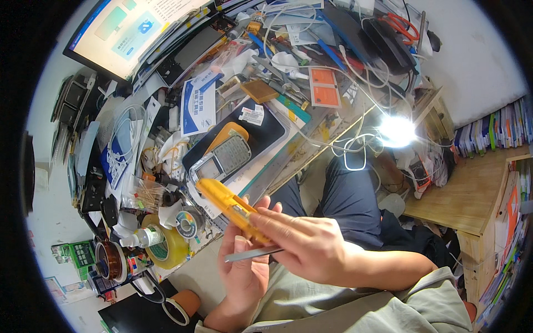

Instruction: The person disassembles a yellow Nokia mobile phone, removes the battery and SIM card, and uses a screwdriver to adjust internal components. The person then powers on the device to test the screen, reassembles the phone, and inserts the battery and SIM card back.

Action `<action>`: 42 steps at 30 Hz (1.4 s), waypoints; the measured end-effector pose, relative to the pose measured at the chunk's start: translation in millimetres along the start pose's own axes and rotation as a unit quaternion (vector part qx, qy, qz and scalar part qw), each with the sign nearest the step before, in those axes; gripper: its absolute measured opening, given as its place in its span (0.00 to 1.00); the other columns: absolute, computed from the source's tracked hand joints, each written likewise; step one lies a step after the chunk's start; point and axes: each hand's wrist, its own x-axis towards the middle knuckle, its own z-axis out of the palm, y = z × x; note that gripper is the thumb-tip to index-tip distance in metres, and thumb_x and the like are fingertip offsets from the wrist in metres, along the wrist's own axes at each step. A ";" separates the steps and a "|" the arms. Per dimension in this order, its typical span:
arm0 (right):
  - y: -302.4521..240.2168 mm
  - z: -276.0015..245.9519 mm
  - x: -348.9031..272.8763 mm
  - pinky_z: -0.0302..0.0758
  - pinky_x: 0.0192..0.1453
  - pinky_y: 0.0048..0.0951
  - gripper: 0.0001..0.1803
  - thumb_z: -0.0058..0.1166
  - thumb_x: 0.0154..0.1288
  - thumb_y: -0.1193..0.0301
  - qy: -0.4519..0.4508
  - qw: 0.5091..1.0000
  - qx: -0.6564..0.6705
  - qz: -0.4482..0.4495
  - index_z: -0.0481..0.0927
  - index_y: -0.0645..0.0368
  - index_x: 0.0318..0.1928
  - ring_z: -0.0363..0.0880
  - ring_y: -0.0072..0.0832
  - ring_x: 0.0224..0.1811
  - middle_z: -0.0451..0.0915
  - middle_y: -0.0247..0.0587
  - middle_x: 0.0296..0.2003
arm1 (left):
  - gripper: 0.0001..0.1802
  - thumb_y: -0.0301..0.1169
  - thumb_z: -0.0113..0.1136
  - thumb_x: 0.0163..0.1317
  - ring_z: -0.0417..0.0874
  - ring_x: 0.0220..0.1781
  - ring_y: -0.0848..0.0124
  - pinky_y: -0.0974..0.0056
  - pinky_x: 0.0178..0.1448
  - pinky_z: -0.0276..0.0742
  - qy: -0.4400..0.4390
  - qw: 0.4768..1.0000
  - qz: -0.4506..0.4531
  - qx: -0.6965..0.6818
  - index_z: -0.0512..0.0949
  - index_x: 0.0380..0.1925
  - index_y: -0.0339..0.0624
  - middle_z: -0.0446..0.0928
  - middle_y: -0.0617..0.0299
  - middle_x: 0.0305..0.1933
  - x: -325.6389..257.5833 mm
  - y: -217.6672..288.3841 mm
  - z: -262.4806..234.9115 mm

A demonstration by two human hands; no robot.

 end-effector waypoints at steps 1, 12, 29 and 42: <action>-3.0 0.0 0.9 0.83 0.32 0.28 0.25 0.69 0.51 0.76 -0.015 0.999 -0.027 -0.009 0.83 0.63 0.53 0.87 0.34 0.31 0.85 0.53 0.48 | 0.33 0.35 0.50 0.76 0.69 0.72 0.46 0.45 0.76 0.63 -0.002 1.000 -0.011 -0.015 0.53 0.74 0.35 0.64 0.39 0.72 1.2 2.7 -3.5; 9.3 -47.1 54.4 0.84 0.43 0.30 0.18 0.66 0.61 0.74 -0.116 0.993 0.024 0.001 0.83 0.65 0.51 0.88 0.36 0.44 0.84 0.52 0.50 | 0.35 0.37 0.51 0.75 0.73 0.68 0.45 0.42 0.70 0.72 -0.027 0.993 -0.027 -0.110 0.52 0.75 0.34 0.68 0.40 0.68 4.5 21.3 -34.5; 108.3 -54.7 158.0 0.72 0.65 0.43 0.23 0.58 0.56 0.81 -0.115 0.952 -0.264 -0.102 0.82 0.58 0.55 0.75 0.44 0.62 0.81 0.44 0.55 | 0.48 0.55 0.52 0.71 0.78 0.51 0.59 0.61 0.43 0.75 -0.173 0.924 -0.088 -0.330 0.48 0.75 0.29 0.72 0.44 0.61 11.8 11.0 -46.9; 118.0 -49.4 162.8 0.77 0.61 0.34 0.14 0.56 0.70 0.72 -0.016 0.967 -0.246 -0.065 0.82 0.58 0.54 0.82 0.33 0.54 0.84 0.41 0.51 | 0.50 0.56 0.55 0.69 0.79 0.50 0.59 0.60 0.43 0.76 -0.168 0.931 -0.136 -0.293 0.49 0.74 0.28 0.73 0.44 0.60 10.6 3.6 -36.6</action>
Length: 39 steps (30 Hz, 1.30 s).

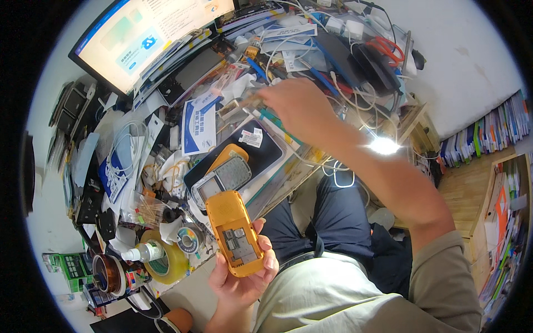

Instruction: The person disassembles a yellow Nokia mobile phone, removes the battery and SIM card, and uses a screwdriver to adjust internal components. The person then powers on the device to test the screen, reassembles the phone, and inserts the battery and SIM card back.

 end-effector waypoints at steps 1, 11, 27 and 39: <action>-5.7 -2.7 -1.6 0.78 0.58 0.32 0.14 0.54 0.72 0.71 0.037 0.989 0.108 0.091 0.81 0.59 0.55 0.83 0.32 0.51 0.84 0.41 0.51 | 0.50 0.56 0.55 0.69 0.79 0.50 0.59 0.60 0.43 0.76 0.005 1.000 -0.003 -0.011 0.49 0.74 0.28 0.73 0.44 0.60 0.3 -0.5 0.8; -47.9 -55.2 -55.3 0.78 0.40 0.23 0.21 0.48 0.78 0.68 -0.088 0.602 0.717 0.340 0.71 0.66 0.65 0.84 0.24 0.43 0.82 0.40 0.50 | 0.52 0.60 0.55 0.68 0.78 0.46 0.62 0.63 0.39 0.73 -0.002 0.999 -0.034 -0.001 0.49 0.74 0.29 0.73 0.48 0.58 16.6 -8.7 8.8; -92.4 -62.2 -126.9 0.75 0.30 0.28 0.18 0.58 0.64 0.83 -0.032 0.892 0.446 0.070 0.83 0.67 0.55 0.80 0.30 0.28 0.81 0.45 0.32 | 0.44 0.68 0.53 0.60 0.84 0.38 0.66 0.64 0.29 0.82 0.094 0.991 -0.049 0.080 0.58 0.71 0.63 0.74 0.59 0.54 25.6 -45.4 8.2; -84.5 -59.2 -139.4 0.69 0.29 0.24 0.19 0.63 0.58 0.82 -0.001 0.937 0.346 0.058 0.86 0.60 0.52 0.71 0.25 0.27 0.79 0.37 0.36 | 0.45 0.68 0.54 0.60 0.85 0.39 0.63 0.64 0.30 0.82 0.080 0.994 -0.054 0.051 0.56 0.72 0.62 0.71 0.57 0.60 28.9 -57.1 5.0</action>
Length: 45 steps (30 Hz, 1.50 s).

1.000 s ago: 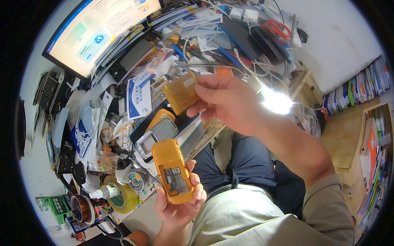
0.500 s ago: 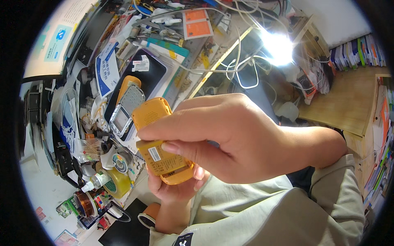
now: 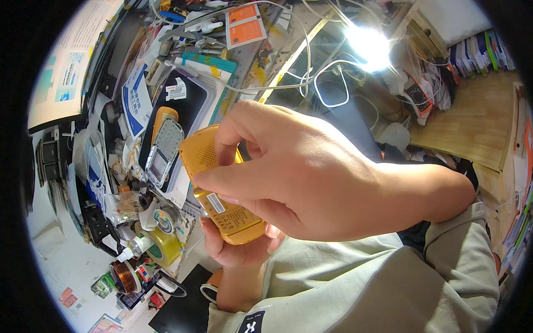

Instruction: The person disassembles a yellow Nokia mobile phone, removes the battery and SIM card, and uses a screwdriver to adjust internal components. The person then powers on the device to test the screen, reassembles the phone, and inserts the battery and SIM card back.

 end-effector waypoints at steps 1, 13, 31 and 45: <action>1.1 0.3 -0.1 0.68 0.29 0.23 0.20 0.63 0.57 0.82 0.007 1.000 -0.021 -0.012 0.86 0.59 0.51 0.71 0.24 0.28 0.80 0.37 0.37 | 0.46 0.68 0.54 0.60 0.85 0.38 0.63 0.64 0.29 0.81 -0.006 1.000 -0.006 -0.012 0.55 0.73 0.62 0.71 0.57 0.61 0.2 -0.5 0.4; 9.7 2.4 -16.8 0.68 0.25 0.20 0.17 0.59 0.51 0.77 0.040 0.978 -0.149 -0.140 0.88 0.58 0.44 0.70 0.21 0.21 0.88 0.41 0.46 | 0.48 0.69 0.52 0.61 0.83 0.39 0.64 0.66 0.27 0.78 -0.024 0.999 0.003 -0.023 0.53 0.75 0.60 0.71 0.54 0.62 -4.3 -0.7 -0.2; 3.6 20.7 -57.3 0.79 0.32 0.22 0.22 0.48 0.50 0.89 0.140 0.982 0.127 0.001 0.83 0.72 0.48 0.90 0.35 0.38 0.85 0.63 0.46 | 0.51 0.57 0.58 0.64 0.81 0.45 0.56 0.62 0.35 0.81 -0.100 0.995 0.004 -0.020 0.42 0.79 0.56 0.54 0.46 0.79 9.5 5.2 -6.3; 2.1 11.6 -69.6 0.75 0.33 0.25 0.20 0.49 0.52 0.89 0.177 0.976 0.112 0.057 0.83 0.72 0.46 0.87 0.31 0.35 0.87 0.52 0.40 | 0.55 0.60 0.61 0.61 0.81 0.45 0.58 0.63 0.38 0.81 -0.060 0.996 -0.052 -0.043 0.45 0.78 0.49 0.62 0.45 0.73 6.3 4.0 -5.8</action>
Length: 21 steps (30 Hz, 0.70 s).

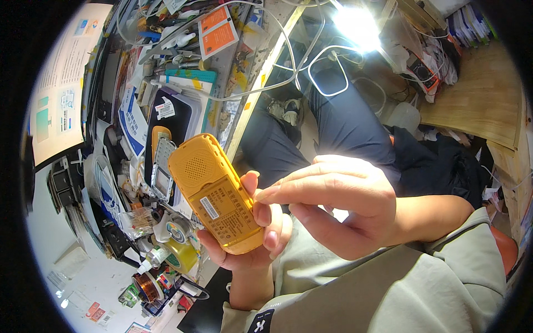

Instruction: The person disassembles a yellow Nokia mobile phone, removes the battery and SIM card, and uses a screwdriver to adjust internal components. The person then powers on the device to test the screen, reassembles the phone, and inserts the battery and SIM card back.

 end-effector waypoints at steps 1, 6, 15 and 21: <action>0.4 -0.6 0.1 0.75 0.33 0.25 0.20 0.48 0.50 0.88 0.002 1.000 0.000 0.004 0.84 0.71 0.45 0.88 0.31 0.37 0.88 0.53 0.41 | 0.55 0.61 0.61 0.61 0.81 0.44 0.58 0.63 0.37 0.81 0.012 1.000 0.011 -0.006 0.45 0.78 0.47 0.64 0.44 0.71 -0.2 -2.1 2.0; 1.8 -6.0 -0.7 0.75 0.34 0.26 0.18 0.51 0.51 0.88 -0.008 1.000 -0.016 0.013 0.84 0.71 0.44 0.89 0.32 0.37 0.88 0.50 0.39 | 0.55 0.60 0.61 0.61 0.80 0.42 0.60 0.64 0.35 0.79 -0.033 0.999 0.011 -0.009 0.46 0.78 0.45 0.63 0.45 0.72 8.4 -2.7 2.2; 0.0 -8.5 -3.3 0.75 0.40 0.28 0.18 0.51 0.52 0.88 0.002 0.999 -0.036 0.037 0.83 0.69 0.45 0.88 0.32 0.39 0.88 0.48 0.40 | 0.57 0.61 0.62 0.60 0.81 0.43 0.60 0.64 0.36 0.79 0.016 1.000 0.016 0.002 0.49 0.75 0.34 0.71 0.43 0.62 8.9 -5.9 6.9; 4.9 -6.1 -3.6 0.77 0.53 0.35 0.23 0.52 0.60 0.81 -0.048 0.996 -0.041 0.066 0.78 0.74 0.57 0.85 0.40 0.47 0.84 0.55 0.49 | 0.44 0.45 0.64 0.65 0.82 0.47 0.64 0.66 0.45 0.77 0.110 0.926 0.085 0.351 0.58 0.71 0.29 0.74 0.44 0.61 5.7 -7.0 11.0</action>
